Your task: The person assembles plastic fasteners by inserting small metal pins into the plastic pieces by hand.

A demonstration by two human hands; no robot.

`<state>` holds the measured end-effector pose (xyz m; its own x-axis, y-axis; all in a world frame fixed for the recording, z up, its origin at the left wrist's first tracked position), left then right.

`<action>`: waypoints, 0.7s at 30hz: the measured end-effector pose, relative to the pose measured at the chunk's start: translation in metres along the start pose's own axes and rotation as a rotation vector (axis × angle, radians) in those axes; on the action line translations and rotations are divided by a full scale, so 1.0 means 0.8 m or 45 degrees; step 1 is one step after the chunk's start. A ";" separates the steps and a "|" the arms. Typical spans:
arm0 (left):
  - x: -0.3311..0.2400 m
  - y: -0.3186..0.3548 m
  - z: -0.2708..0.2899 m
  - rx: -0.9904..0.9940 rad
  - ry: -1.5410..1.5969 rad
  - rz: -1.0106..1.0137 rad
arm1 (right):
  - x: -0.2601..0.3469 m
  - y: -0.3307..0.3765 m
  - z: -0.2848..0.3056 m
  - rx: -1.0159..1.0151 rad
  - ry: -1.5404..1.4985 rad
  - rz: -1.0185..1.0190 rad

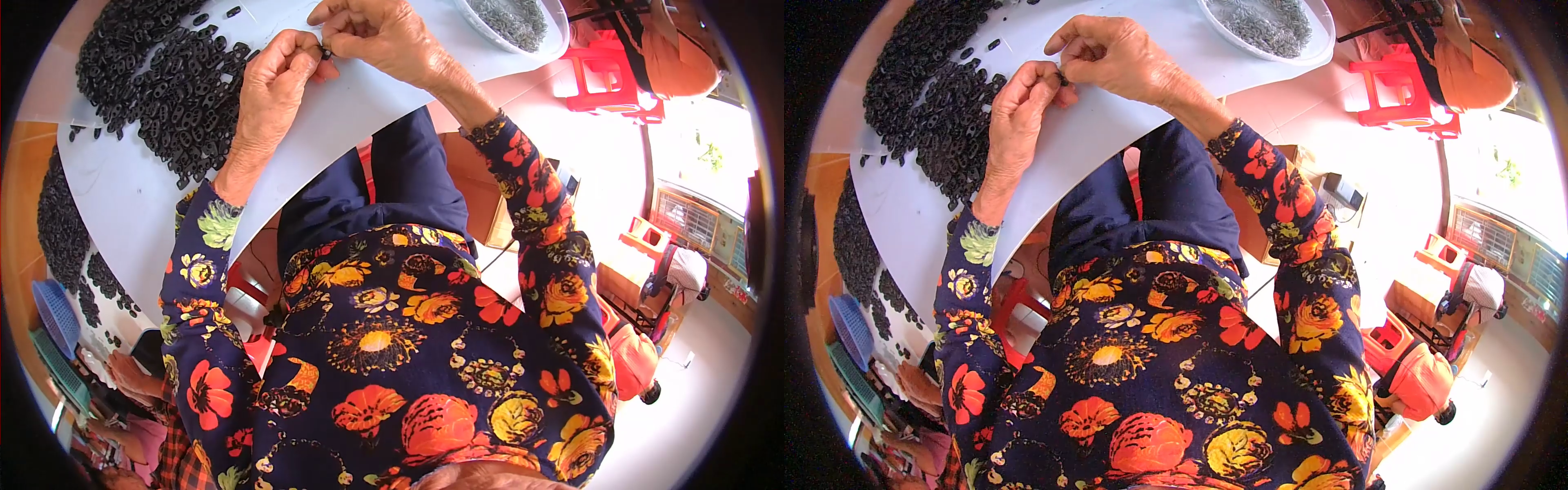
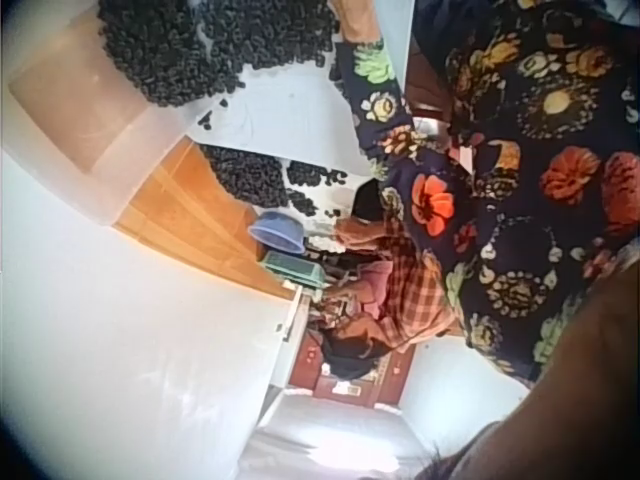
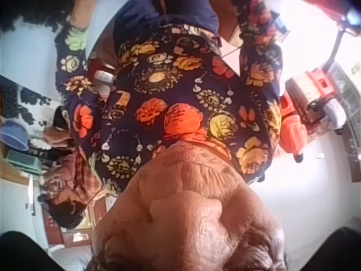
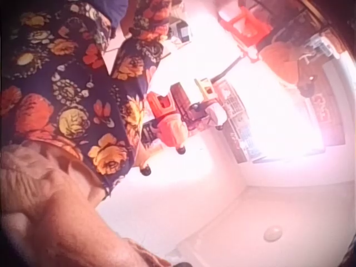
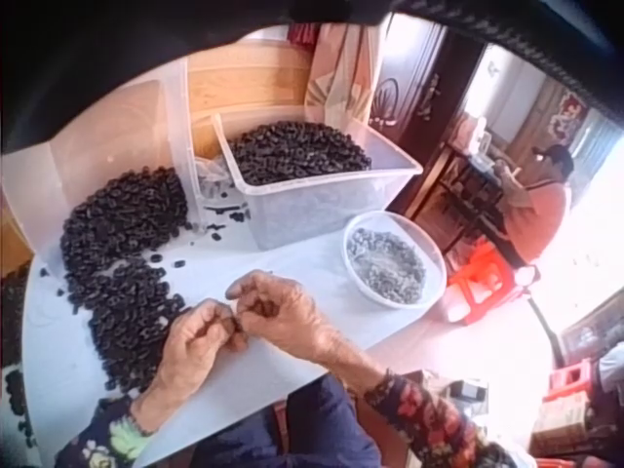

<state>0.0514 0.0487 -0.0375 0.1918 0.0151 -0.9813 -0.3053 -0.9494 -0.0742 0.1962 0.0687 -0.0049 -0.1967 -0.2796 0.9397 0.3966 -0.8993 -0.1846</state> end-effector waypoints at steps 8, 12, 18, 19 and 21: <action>-0.005 0.004 -0.001 -0.003 -0.136 -0.044 | 0.000 0.006 0.001 -0.054 0.047 -0.141; -0.003 0.003 -0.001 -0.019 -0.065 -0.013 | 0.004 0.002 0.002 -0.082 0.271 -0.106; -0.002 0.006 -0.002 -0.108 0.021 0.027 | 0.008 -0.001 -0.003 -0.173 0.392 -0.047; -0.003 0.006 -0.001 -0.111 0.021 0.028 | 0.006 -0.001 -0.004 -0.170 0.391 -0.047; -0.007 0.004 -0.002 -0.076 -0.116 -0.073 | 0.006 -0.001 -0.004 -0.191 0.455 0.024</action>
Point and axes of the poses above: each hand's wrist, its own y-axis away from the middle knuckle, its own z-axis out of the back of the hand, x = y × z, the point moved 5 cm from there along -y, towards the middle knuckle, and after that the axes turned 5 degrees about y, right-handed, at the moved point
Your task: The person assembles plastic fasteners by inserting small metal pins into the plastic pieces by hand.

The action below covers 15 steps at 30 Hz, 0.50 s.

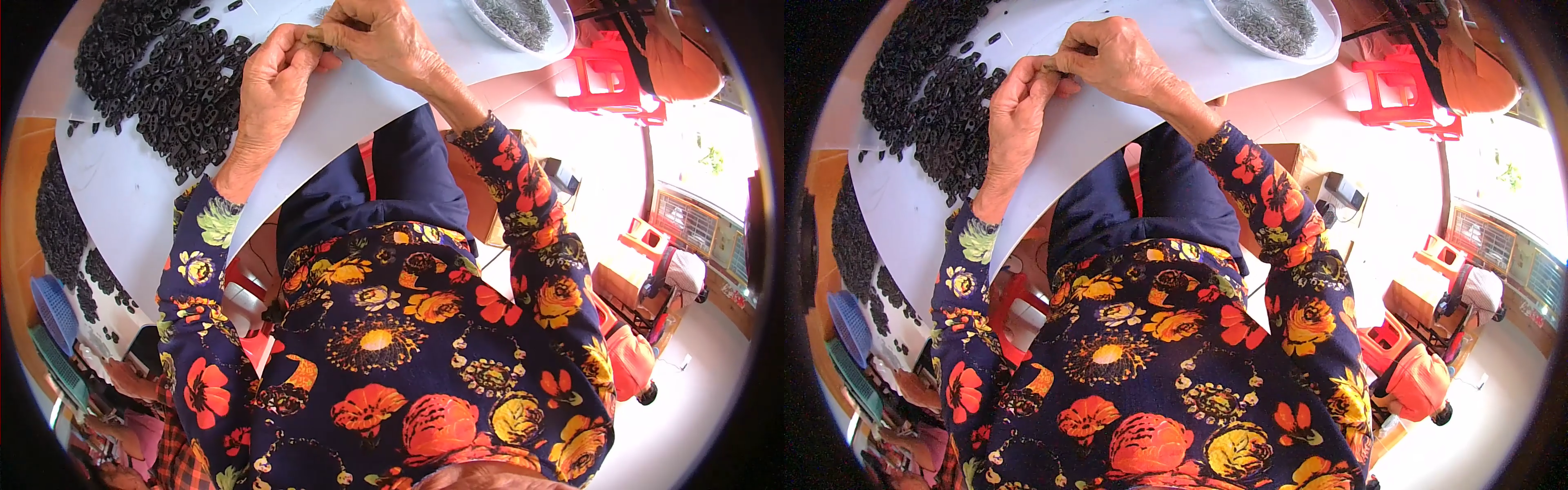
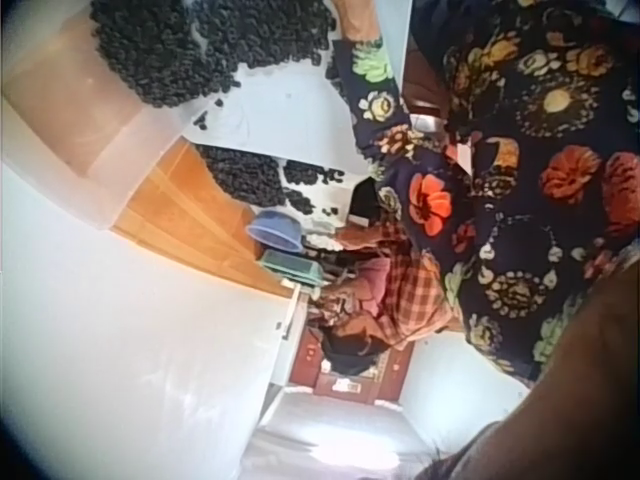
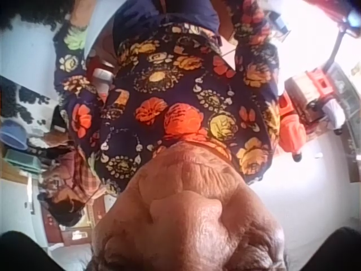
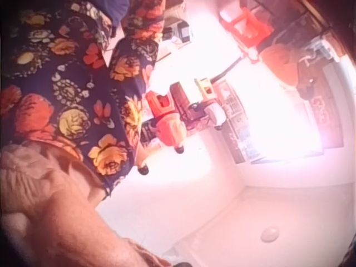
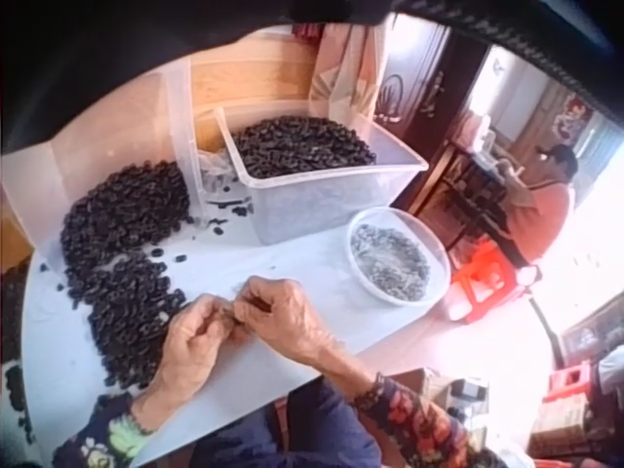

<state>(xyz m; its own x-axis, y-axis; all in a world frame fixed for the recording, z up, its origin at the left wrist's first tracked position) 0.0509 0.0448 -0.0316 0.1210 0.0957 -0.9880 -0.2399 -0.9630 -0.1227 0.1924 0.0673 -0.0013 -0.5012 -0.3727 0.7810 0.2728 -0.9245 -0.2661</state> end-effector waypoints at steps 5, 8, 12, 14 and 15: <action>0.004 0.001 0.001 0.019 0.066 0.040 | -0.002 -0.006 -0.001 0.078 -0.046 -0.082; 0.006 0.000 0.002 0.027 0.094 0.044 | -0.003 -0.006 0.001 0.143 -0.194 -0.193; 0.003 0.000 0.000 0.026 0.099 0.035 | 0.002 -0.005 0.001 0.129 -0.283 -0.083; 0.006 0.000 0.000 0.011 0.111 0.068 | -0.008 -0.005 -0.004 0.134 -0.268 -0.110; 0.008 -0.001 0.000 0.000 0.128 0.095 | -0.013 -0.005 -0.006 0.135 -0.244 -0.134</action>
Point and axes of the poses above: each hand's wrist, its own y-axis away from the middle knuckle, its own z-axis out of the back of the hand, x = y × z, the point moved 5 cm from there along -y, towards the middle knuckle, and after that the axes turned 5 degrees about y, right-handed, at the moved point
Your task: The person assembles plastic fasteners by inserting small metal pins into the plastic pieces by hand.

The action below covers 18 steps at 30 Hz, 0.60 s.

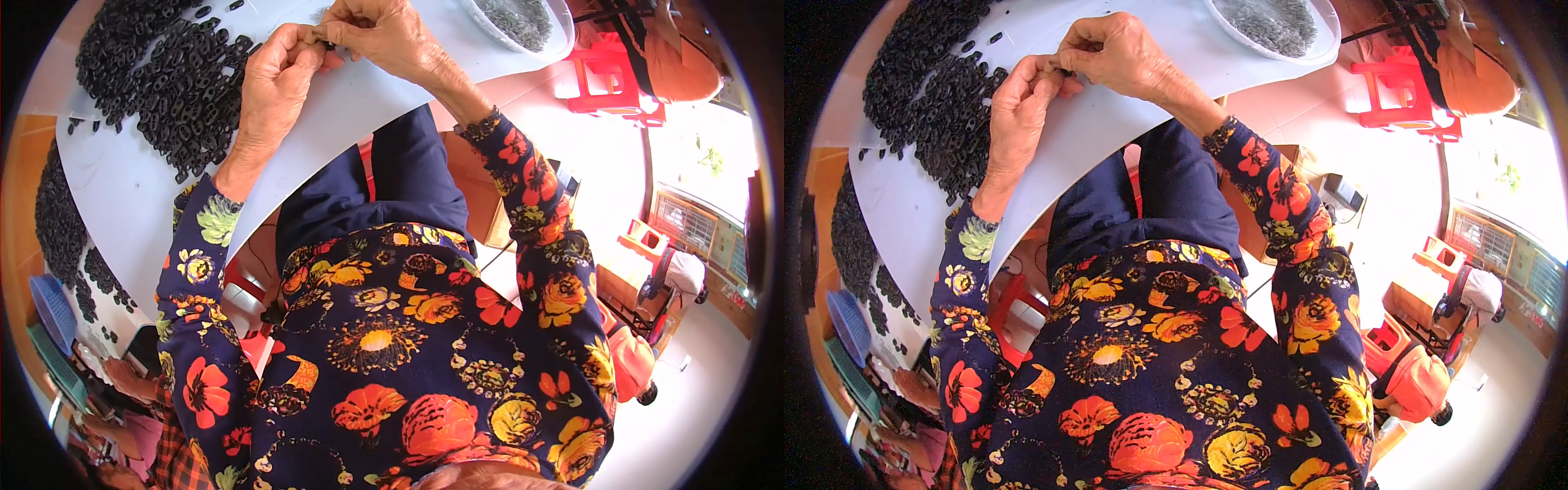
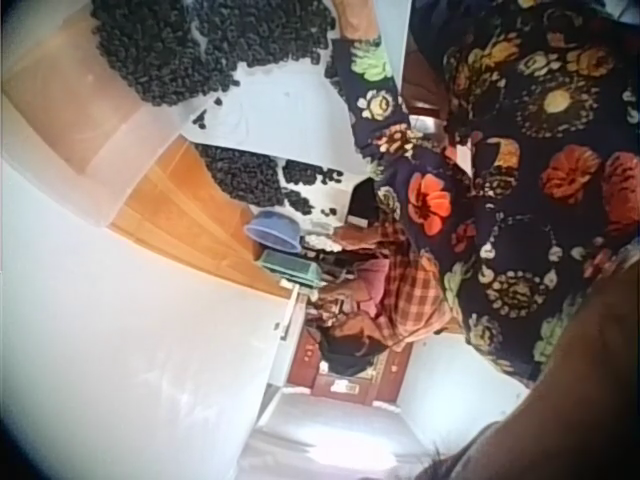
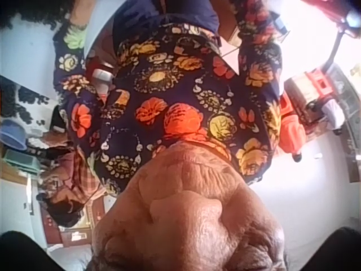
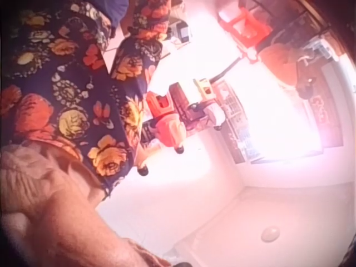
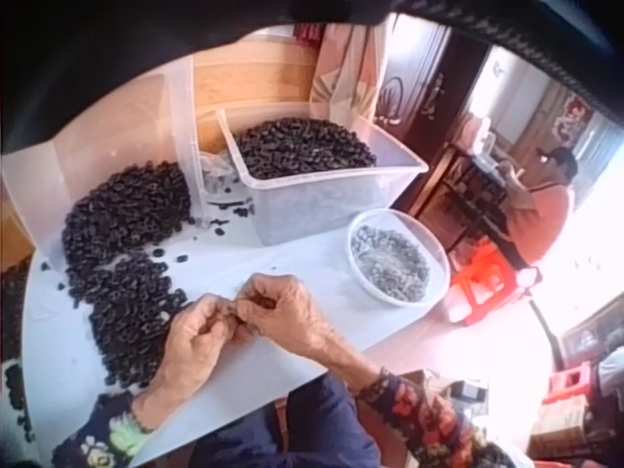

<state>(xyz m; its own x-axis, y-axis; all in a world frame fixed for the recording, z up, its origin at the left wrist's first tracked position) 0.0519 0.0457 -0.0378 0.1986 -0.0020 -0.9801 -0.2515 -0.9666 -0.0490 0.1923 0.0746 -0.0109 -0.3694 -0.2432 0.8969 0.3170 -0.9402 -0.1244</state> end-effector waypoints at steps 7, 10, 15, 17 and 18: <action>0.003 0.001 0.006 0.060 -0.115 -0.044 | 0.007 0.011 -0.004 -0.137 0.014 0.008; -0.001 0.001 0.002 0.060 -0.135 -0.049 | 0.005 0.007 -0.001 -0.081 0.068 -0.082; -0.004 -0.001 -0.001 0.026 -0.054 -0.004 | -0.002 0.002 -0.003 -0.017 -0.331 -0.092; 0.001 0.001 0.004 0.046 -0.025 -0.013 | 0.015 0.007 -0.004 -0.070 -0.012 0.123; 0.004 0.002 0.005 0.072 0.005 -0.024 | 0.029 0.011 -0.006 -0.128 0.311 0.340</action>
Point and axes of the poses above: each hand's wrist, its own y-axis away from the middle knuckle, its own z-axis out of the back of the hand, x = y × z, the point moved 5 cm from there along -y, towards the middle knuckle, and after that the axes turned 5 degrees about y, right-handed, at the moved point
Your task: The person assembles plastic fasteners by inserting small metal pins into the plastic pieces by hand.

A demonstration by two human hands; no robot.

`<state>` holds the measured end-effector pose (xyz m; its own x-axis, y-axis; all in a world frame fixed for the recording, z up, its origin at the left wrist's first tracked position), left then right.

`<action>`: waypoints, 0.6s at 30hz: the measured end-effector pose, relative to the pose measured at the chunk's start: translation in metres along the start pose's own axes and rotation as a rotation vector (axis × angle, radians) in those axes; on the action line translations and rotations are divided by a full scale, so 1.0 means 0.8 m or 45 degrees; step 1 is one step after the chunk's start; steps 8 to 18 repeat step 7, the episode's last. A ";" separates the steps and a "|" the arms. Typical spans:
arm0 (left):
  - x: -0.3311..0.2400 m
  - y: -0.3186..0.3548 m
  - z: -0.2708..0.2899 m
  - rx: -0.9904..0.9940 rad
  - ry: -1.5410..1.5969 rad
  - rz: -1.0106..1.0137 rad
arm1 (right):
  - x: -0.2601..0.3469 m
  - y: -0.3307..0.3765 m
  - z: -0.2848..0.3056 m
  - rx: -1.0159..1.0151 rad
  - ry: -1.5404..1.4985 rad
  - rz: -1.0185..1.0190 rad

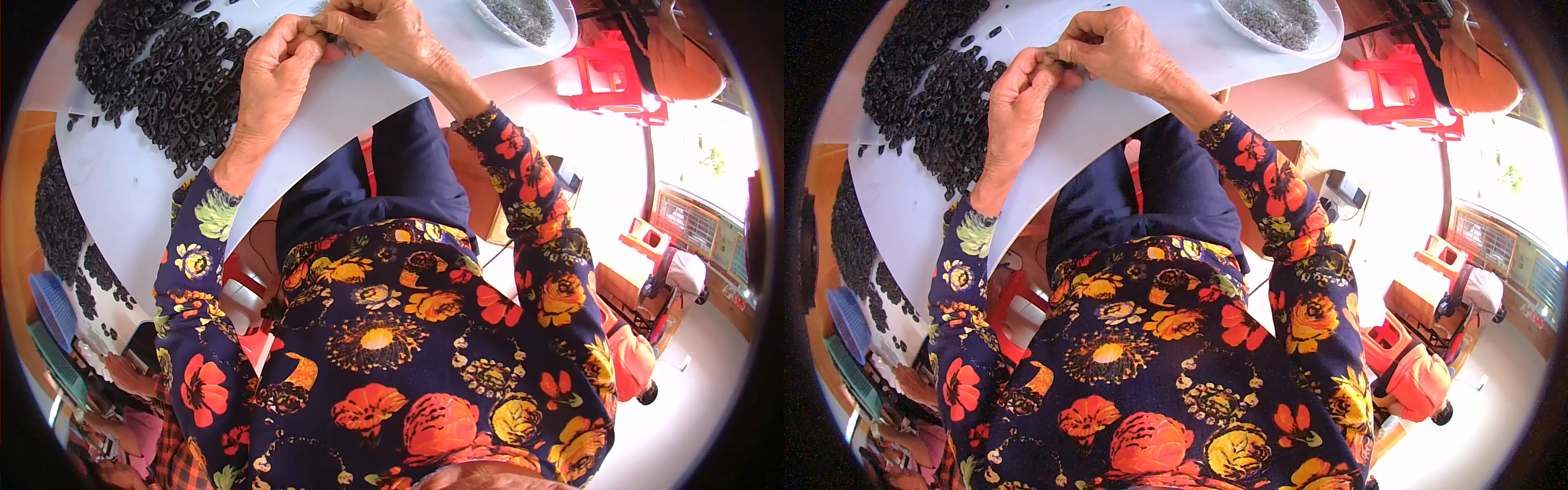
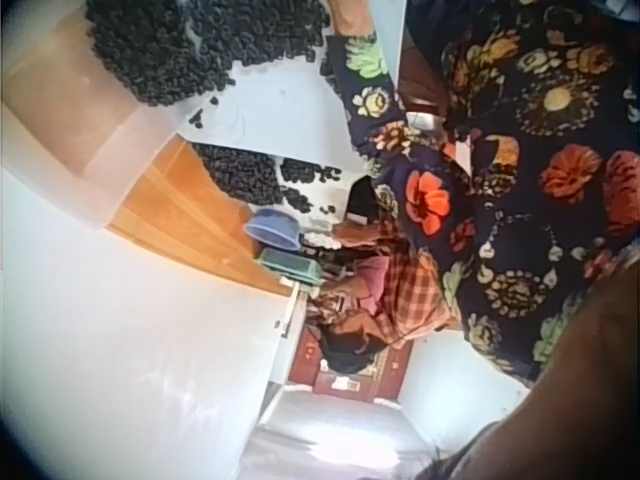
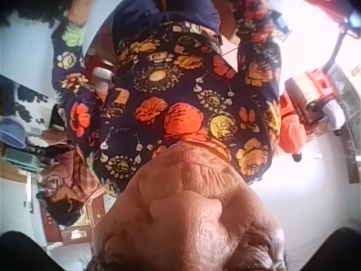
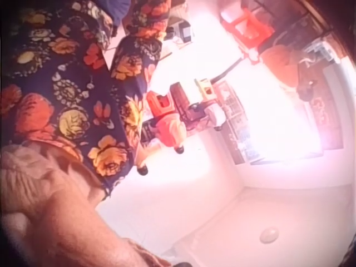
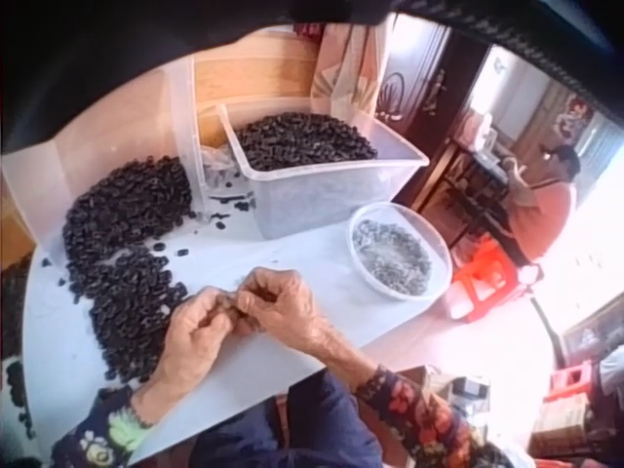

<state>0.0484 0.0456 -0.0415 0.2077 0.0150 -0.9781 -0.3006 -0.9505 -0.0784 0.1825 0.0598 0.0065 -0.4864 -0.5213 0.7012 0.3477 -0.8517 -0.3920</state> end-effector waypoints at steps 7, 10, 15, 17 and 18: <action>0.001 -0.003 0.002 0.037 -0.183 -0.065 | -0.038 0.009 -0.014 -0.087 -0.081 -0.353; 0.001 -0.003 0.002 0.037 -0.183 -0.065 | -0.038 0.009 -0.014 -0.087 -0.081 -0.353; 0.001 -0.003 0.002 0.037 -0.183 -0.065 | -0.038 0.009 -0.014 -0.087 -0.081 -0.353; 0.001 -0.003 0.002 0.037 -0.183 -0.065 | -0.038 0.009 -0.014 -0.087 -0.081 -0.353; 0.001 -0.003 0.002 0.037 -0.183 -0.065 | -0.038 0.009 -0.014 -0.087 -0.081 -0.353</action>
Point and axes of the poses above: each hand's wrist, its own y-axis away from the middle knuckle, its own z-axis out of the back of the hand, x = y × z, the point moved 5 cm from there along -y, towards the middle knuckle, and after that the axes turned 5 degrees about y, right-handed, at the moved point
